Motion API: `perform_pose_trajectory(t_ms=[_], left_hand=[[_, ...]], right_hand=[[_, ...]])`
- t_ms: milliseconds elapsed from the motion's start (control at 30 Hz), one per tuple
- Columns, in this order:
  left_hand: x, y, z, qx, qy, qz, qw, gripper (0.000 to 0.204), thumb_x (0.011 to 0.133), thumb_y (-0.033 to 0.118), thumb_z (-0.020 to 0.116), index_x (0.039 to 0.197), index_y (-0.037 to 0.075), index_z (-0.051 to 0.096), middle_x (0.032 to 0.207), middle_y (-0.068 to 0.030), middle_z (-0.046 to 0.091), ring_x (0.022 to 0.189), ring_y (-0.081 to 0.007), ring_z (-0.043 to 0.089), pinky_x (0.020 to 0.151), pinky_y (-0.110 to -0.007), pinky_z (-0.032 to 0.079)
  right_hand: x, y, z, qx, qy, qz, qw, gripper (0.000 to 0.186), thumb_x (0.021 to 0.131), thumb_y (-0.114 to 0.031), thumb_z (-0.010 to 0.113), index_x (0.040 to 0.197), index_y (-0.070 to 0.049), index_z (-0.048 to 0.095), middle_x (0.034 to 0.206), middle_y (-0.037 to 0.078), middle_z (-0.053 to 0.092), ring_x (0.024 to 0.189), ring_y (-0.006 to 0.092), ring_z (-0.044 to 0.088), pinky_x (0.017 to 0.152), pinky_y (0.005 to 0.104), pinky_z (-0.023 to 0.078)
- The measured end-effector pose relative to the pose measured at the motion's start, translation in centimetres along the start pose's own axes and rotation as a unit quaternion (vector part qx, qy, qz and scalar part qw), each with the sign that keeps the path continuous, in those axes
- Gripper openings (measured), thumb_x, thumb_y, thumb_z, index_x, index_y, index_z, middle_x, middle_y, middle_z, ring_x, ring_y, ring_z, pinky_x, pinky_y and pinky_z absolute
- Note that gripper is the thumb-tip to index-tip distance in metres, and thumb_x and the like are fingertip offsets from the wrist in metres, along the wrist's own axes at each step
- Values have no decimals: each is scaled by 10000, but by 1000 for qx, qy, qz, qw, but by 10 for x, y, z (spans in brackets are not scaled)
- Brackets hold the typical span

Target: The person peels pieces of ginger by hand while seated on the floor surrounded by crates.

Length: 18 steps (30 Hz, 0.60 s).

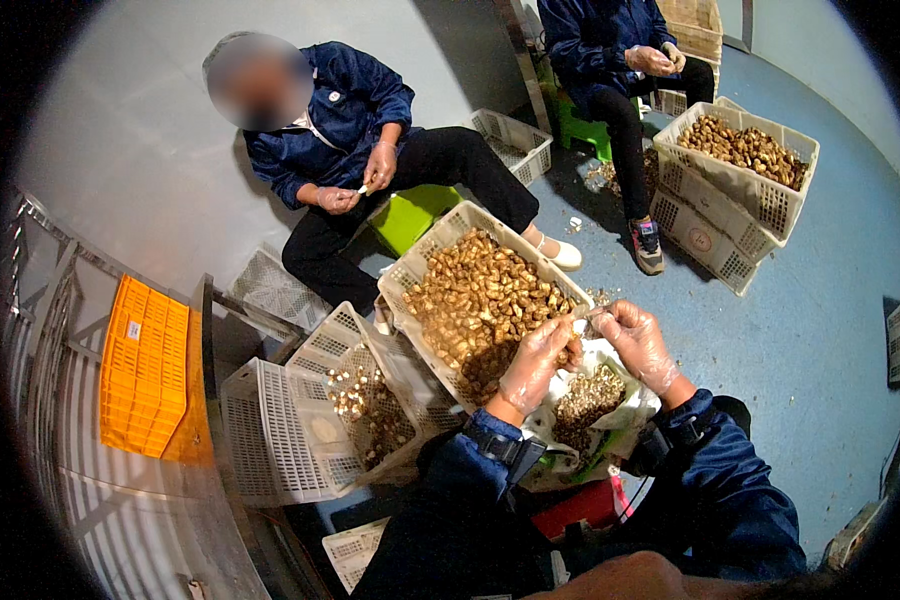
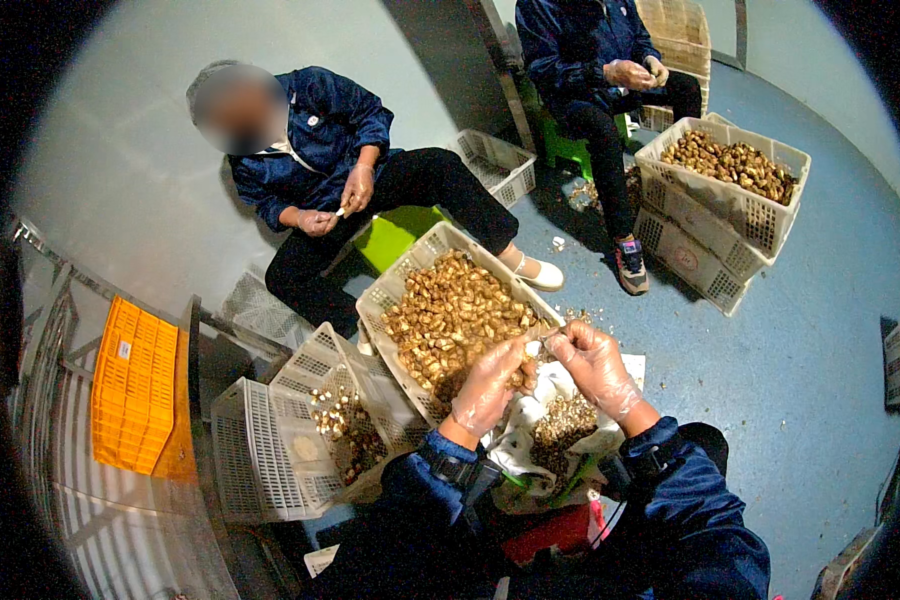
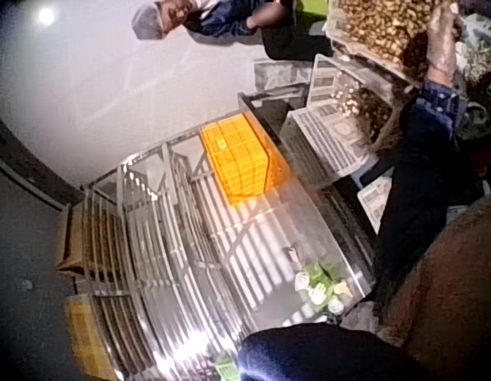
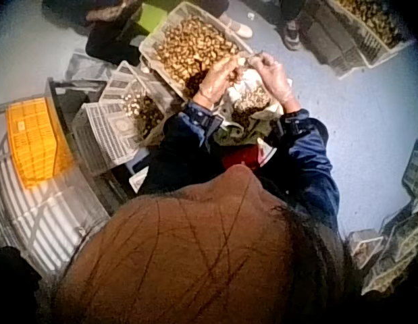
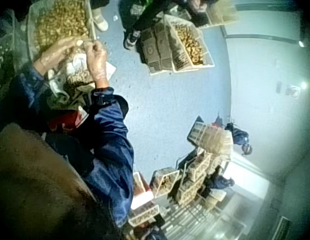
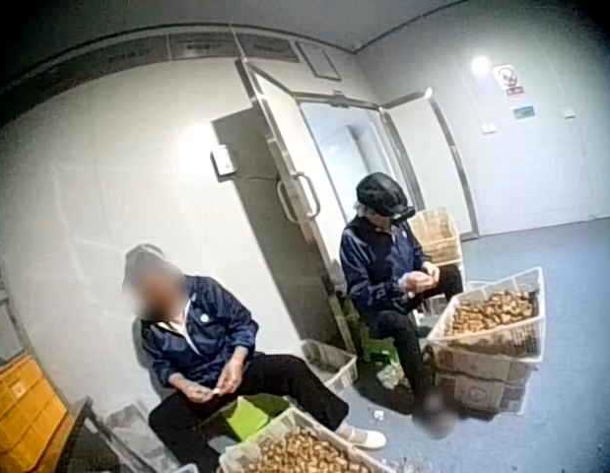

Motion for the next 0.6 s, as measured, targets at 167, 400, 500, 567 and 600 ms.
perform_pose_trajectory(t_ms=[167, 400, 500, 567, 600], left_hand=[[1, -4, -6, 16, 23, 4, 1000, 390, 1028, 275, 484, 1299, -1, 536, 871, 2, 566, 753, -79, 511, 671, -228, 431], [1, -4, -1, -10, -12, 7, 1000, 335, 1033, 264, 470, 1229, 10, 564, 892, 2, 571, 785, -78, 518, 688, -238, 434], [0, 0, -1, -29, -4, 1, 1000, 325, 1032, 270, 473, 1208, 13, 569, 890, 3, 566, 786, -82, 519, 687, -244, 436], [0, -1, 1, -45, 1, -8, 999, 324, 1032, 273, 473, 1205, 15, 568, 888, 4, 564, 783, -85, 519, 686, -245, 435], [1, -2, 0, -34, 1, -5, 999, 323, 1032, 273, 474, 1205, 17, 568, 888, 4, 563, 781, -86, 517, 685, -246, 435]], right_hand=[[3, -16, 9, 1, 8, -68, 998, 210, 966, -181, 614, 809, -46, 578, 767, -62, 545, 728, 31, 444, 639, 224, 412], [2, 7, -7, -2, 16, 32, 999, 147, 941, -124, 632, 851, -12, 603, 987, 26, 652, 921, 77, 546, 837, 264, 467], [-1, -24, 5, -22, 1, -46, 999, 131, 925, -110, 645, 849, -7, 614, 1038, 61, 661, 975, 120, 579, 891, 291, 464], [-4, -40, 7, -80, 3, -97, 992, 127, 917, -108, 650, 841, -10, 622, 1027, 73, 664, 976, 149, 599, 897, 305, 467], [-5, -41, 10, -82, 1, -101, 991, 115, 906, -97, 655, 830, -13, 631, 1030, 88, 663, 990, 191, 616, 908, 324, 469]])
Point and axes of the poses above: each hand's wrist, its own x-axis towards the middle knuckle, its own z-axis out of the palm, y = z × x, the point moved 8 cm from there along x, towards the middle knuckle
